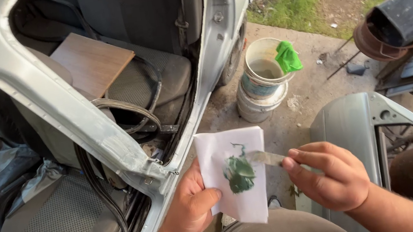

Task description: The person mixes a green paste on a white card using a putty knife and applies it to the lower edge of a car door frame. The person moves from a workbench to the vehicle and spreads the filler along the metal surface.

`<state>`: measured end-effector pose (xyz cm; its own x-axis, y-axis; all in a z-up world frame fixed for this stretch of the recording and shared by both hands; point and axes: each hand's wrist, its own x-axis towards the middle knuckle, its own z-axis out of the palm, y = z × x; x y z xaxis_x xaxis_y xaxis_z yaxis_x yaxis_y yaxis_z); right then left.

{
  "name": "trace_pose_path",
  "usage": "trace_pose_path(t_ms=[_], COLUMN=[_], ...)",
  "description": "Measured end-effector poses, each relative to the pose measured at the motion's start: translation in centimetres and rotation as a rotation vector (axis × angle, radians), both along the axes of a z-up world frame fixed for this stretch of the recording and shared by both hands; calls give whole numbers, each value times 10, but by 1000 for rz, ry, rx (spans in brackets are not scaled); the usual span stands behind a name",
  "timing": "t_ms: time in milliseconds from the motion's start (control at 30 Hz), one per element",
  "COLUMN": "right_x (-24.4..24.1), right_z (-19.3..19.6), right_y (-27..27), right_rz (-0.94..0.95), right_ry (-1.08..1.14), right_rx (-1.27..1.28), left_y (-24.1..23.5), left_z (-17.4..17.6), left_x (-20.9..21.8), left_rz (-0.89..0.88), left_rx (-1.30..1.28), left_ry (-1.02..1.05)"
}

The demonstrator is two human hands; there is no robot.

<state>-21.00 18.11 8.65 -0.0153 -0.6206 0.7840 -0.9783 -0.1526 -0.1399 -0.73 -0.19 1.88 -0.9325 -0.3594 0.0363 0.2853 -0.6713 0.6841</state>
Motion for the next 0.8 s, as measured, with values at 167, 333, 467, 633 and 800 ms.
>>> trace_pose_path(t_ms=[167,333,467,633,800], right_x=[-5,-10,-16,-23,-28], right_z=[-6,-9,-8,-7,-7], right_y=[-11,-6,1,5,14], right_rz=[89,119,130,135,123], right_ry=[161,160,187,209,211], right_rx=[42,96,161,174,169], left_y=[4,6,6,2,-8], left_z=[-2,-8,-9,-16,-19], left_x=[0,2,3,3,7], left_rz=[-64,-67,-70,-49,-18], left_rx=[46,42,23,12,-41], left_ry=[8,-30,-33,2,-55])
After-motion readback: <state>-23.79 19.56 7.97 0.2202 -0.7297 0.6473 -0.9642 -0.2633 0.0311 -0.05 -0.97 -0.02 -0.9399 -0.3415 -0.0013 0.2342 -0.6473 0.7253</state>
